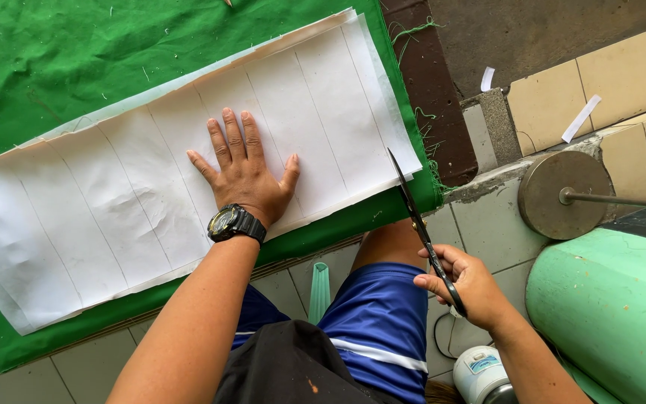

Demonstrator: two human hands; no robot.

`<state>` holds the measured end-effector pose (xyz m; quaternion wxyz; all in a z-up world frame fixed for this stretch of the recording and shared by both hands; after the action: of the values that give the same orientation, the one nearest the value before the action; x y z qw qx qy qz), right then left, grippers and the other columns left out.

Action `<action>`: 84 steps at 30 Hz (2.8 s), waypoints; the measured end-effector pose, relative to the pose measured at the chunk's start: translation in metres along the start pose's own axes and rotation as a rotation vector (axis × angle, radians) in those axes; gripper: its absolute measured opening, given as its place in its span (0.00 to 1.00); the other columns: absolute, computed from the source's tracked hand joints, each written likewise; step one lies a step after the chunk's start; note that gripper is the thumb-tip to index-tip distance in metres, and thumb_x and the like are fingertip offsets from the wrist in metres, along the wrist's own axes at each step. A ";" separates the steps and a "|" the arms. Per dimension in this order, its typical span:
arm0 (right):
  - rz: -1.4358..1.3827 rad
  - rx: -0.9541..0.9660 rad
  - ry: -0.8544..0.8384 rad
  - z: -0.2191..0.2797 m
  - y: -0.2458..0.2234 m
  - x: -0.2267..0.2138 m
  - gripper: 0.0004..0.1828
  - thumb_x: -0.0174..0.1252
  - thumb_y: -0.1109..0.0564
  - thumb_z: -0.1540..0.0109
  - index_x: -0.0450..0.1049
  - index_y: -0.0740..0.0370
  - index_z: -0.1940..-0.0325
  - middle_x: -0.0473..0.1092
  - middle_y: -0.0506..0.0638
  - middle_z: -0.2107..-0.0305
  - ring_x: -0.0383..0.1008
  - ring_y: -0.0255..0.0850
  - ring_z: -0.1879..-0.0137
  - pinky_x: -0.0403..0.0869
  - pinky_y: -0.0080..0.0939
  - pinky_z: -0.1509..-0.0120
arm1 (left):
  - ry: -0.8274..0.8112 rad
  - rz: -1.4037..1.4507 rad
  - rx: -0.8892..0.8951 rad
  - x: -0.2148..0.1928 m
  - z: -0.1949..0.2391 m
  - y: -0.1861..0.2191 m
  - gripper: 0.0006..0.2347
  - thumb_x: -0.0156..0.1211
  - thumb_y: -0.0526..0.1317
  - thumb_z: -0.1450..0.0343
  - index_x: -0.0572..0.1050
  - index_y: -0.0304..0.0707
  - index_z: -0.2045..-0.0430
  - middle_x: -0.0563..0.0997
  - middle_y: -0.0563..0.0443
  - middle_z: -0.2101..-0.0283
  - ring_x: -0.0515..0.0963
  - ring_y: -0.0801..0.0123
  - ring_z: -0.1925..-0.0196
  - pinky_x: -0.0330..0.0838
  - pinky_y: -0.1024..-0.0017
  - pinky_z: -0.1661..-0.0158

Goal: Using scissors to cut strips of white material along pre-marked lines on a cutting table.

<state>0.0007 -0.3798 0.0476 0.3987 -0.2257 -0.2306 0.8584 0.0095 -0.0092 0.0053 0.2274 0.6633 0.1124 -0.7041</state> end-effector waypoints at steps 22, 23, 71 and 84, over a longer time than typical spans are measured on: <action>-0.126 -0.171 0.047 0.000 0.009 0.009 0.22 0.72 0.66 0.46 0.76 0.72 0.49 0.70 0.58 0.87 0.70 0.40 0.87 0.67 0.35 0.82 | -0.132 0.084 0.002 -0.022 0.000 0.005 0.40 0.43 0.63 0.27 0.43 0.37 0.25 0.38 0.36 0.22 0.32 0.42 0.21 0.25 0.25 0.34; -0.100 -0.178 0.050 -0.003 0.003 0.011 0.22 0.72 0.64 0.46 0.76 0.72 0.49 0.71 0.59 0.87 0.70 0.40 0.86 0.67 0.35 0.82 | -0.136 0.086 0.001 -0.022 -0.001 0.005 0.40 0.43 0.64 0.27 0.43 0.38 0.24 0.38 0.36 0.22 0.31 0.42 0.21 0.25 0.24 0.34; -0.103 -0.230 0.089 -0.059 -0.087 0.024 0.19 0.72 0.59 0.42 0.74 0.71 0.52 0.65 0.55 0.89 0.68 0.38 0.86 0.68 0.34 0.84 | -0.161 0.103 0.006 -0.021 -0.001 0.005 0.39 0.41 0.64 0.27 0.42 0.38 0.25 0.38 0.35 0.22 0.31 0.43 0.21 0.22 0.24 0.35; -0.097 -0.257 0.087 -0.061 -0.094 0.030 0.19 0.70 0.60 0.42 0.74 0.73 0.52 0.65 0.55 0.90 0.67 0.38 0.87 0.68 0.34 0.86 | -0.151 0.110 0.008 -0.021 0.000 0.004 0.39 0.41 0.63 0.27 0.42 0.38 0.25 0.38 0.36 0.22 0.31 0.43 0.21 0.22 0.25 0.34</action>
<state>0.0731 -0.2884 0.0472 0.4174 -0.3005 -0.3315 0.7909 0.0118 -0.0092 0.0266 0.2708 0.6145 0.0554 -0.7389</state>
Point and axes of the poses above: each hand's wrist, its own z-axis away from the middle knuckle, its own x-axis out of the palm, y = z × x, the point moved 1 cm from there along -z, towards the middle knuckle
